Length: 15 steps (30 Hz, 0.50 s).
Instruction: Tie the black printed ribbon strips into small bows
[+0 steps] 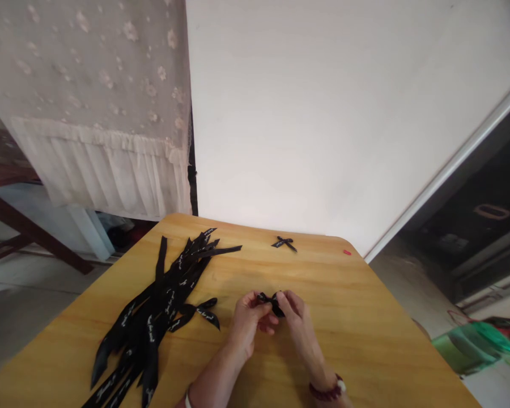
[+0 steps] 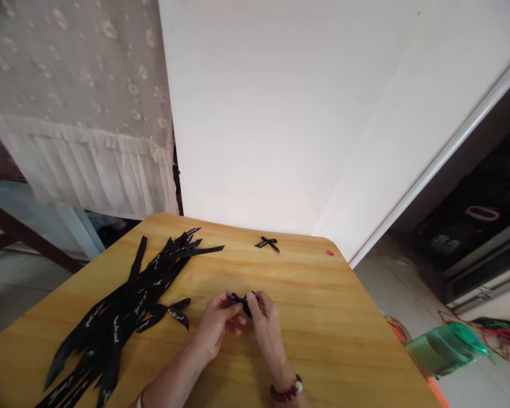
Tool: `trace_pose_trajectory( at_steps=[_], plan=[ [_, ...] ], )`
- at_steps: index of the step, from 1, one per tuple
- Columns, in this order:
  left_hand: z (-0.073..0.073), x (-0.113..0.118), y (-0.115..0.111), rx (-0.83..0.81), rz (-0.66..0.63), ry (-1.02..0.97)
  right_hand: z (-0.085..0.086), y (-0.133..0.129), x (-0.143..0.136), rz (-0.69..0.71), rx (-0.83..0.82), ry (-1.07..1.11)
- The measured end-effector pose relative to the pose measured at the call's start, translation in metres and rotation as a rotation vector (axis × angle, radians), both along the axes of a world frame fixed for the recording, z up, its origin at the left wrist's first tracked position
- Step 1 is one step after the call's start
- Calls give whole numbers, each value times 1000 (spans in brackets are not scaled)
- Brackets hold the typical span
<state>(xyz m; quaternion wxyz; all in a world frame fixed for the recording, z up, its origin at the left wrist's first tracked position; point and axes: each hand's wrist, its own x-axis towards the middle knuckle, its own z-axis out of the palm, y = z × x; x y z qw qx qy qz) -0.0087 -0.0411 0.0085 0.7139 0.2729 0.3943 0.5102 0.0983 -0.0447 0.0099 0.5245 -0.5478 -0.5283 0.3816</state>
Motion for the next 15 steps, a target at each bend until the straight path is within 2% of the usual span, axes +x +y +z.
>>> trace_pose_trajectory(
  at_steps=[4, 9, 15],
  plan=[
    [0, 0, 1, -7, -8, 19, 0, 0, -1, 27, -8, -26],
    [1, 0, 1, 7, 8, 40, 4, -1, -1, 69, -35, 44],
    [5, 0, -2, 43, -18, 95, 5, -1, 0, 31, -29, 7]
  ],
)
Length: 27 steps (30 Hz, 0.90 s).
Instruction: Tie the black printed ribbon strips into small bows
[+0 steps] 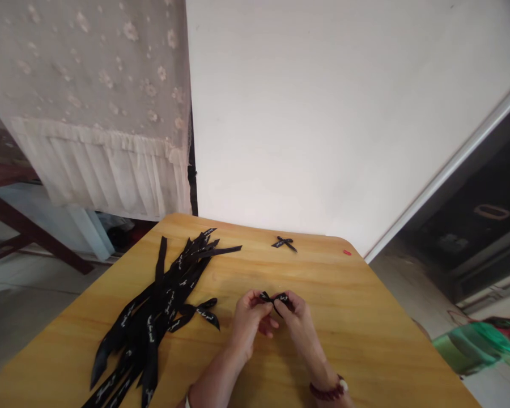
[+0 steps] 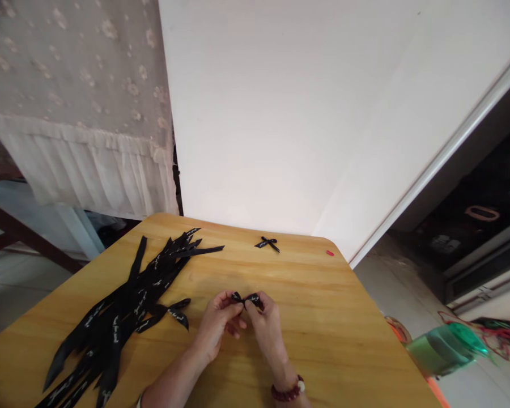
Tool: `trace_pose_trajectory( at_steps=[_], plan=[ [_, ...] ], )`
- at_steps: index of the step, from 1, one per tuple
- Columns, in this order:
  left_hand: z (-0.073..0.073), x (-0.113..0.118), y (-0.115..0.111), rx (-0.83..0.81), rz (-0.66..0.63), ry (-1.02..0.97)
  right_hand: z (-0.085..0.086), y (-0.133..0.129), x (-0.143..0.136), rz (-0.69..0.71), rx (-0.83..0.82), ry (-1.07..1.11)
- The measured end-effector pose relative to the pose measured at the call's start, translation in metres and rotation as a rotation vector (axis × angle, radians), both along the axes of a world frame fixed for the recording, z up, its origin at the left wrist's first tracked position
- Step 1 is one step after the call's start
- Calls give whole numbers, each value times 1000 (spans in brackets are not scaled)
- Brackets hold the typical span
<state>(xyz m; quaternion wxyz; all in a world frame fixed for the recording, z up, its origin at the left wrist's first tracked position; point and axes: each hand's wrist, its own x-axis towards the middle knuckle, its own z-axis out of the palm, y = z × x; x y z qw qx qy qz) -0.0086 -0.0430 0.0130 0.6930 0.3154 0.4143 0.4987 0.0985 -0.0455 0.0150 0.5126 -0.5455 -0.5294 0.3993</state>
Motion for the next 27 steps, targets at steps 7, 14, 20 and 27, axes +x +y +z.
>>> trace_pose_trajectory(
  at_steps=[7, 14, 20, 27],
  plan=[
    [2, -1, 0, -11, 18, 8, 0, -1, 1, 15, 11, -6],
    [-1, -1, 1, -14, 9, 11, 0, -1, 0, 6, 7, -30],
    [1, -1, 2, -14, 50, -4, 0, -2, -1, 29, 26, -49],
    [-4, -1, 3, -82, 85, -76, 0, -2, -2, 109, 18, 5]
  ],
)
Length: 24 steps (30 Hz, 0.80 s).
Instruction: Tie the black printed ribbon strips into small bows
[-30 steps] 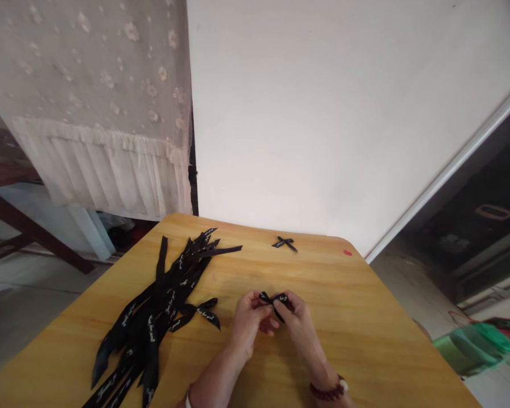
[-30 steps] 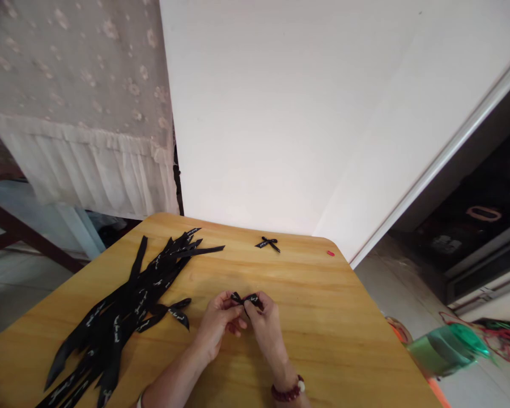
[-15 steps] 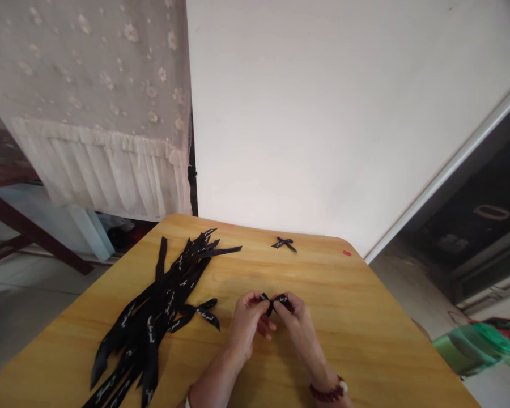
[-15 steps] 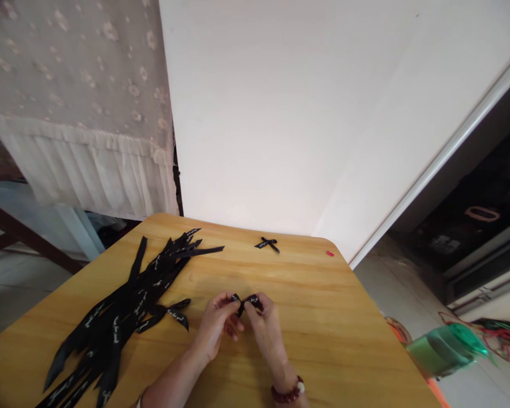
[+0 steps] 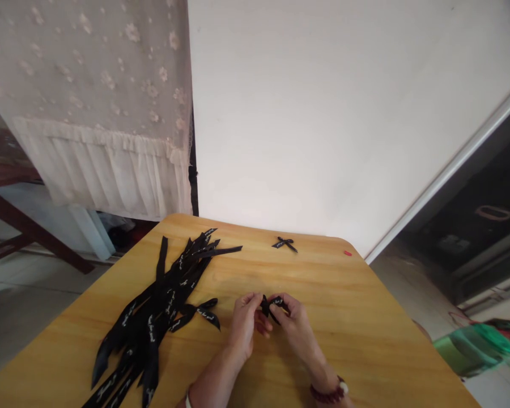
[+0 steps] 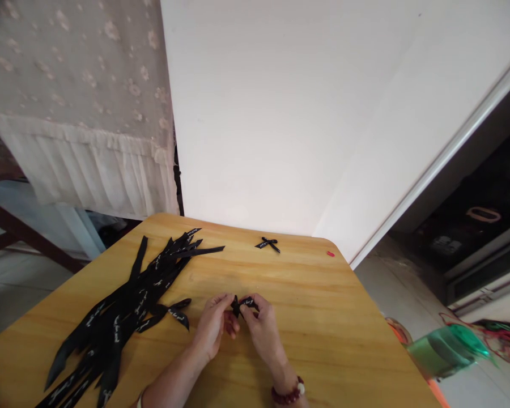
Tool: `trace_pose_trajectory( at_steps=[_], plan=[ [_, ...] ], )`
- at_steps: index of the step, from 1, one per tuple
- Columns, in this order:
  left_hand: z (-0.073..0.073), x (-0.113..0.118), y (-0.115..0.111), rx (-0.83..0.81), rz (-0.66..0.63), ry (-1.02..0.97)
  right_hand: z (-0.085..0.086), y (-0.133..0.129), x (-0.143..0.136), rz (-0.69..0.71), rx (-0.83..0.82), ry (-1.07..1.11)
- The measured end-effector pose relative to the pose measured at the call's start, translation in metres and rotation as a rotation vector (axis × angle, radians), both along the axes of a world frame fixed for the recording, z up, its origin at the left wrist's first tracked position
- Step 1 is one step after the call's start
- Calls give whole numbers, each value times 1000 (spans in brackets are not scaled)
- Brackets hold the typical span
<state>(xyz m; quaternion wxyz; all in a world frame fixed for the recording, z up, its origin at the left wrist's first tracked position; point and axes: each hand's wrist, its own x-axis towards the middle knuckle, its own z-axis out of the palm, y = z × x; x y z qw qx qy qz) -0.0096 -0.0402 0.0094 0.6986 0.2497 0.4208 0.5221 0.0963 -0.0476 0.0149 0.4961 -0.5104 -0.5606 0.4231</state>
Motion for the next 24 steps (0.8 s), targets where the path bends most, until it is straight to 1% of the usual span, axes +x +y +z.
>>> trace_pose_trajectory(
  at_steps=[2, 4, 8, 11, 15, 19, 24],
  plan=[
    [0, 0, 0, -33, 38, -33, 0, 1, 2, -35, 6, -4],
    [1, -1, 0, -29, 55, -49, 0, 3, 4, -86, 17, -7],
    [3, -1, 0, 50, -17, -24, -1, 4, 6, -151, 16, -13],
    [4, 0, -1, 65, -72, -8, -2, 4, 5, -122, 13, -9],
    [1, 1, 1, 46, -72, -38, -3, 3, 4, -67, -2, 39],
    [-2, 0, 3, 33, -31, -66, 0, 1, 3, -83, -10, 93],
    [-1, -2, 3, 47, -45, -58, 0, 3, 2, -100, -43, 103]
  ],
)
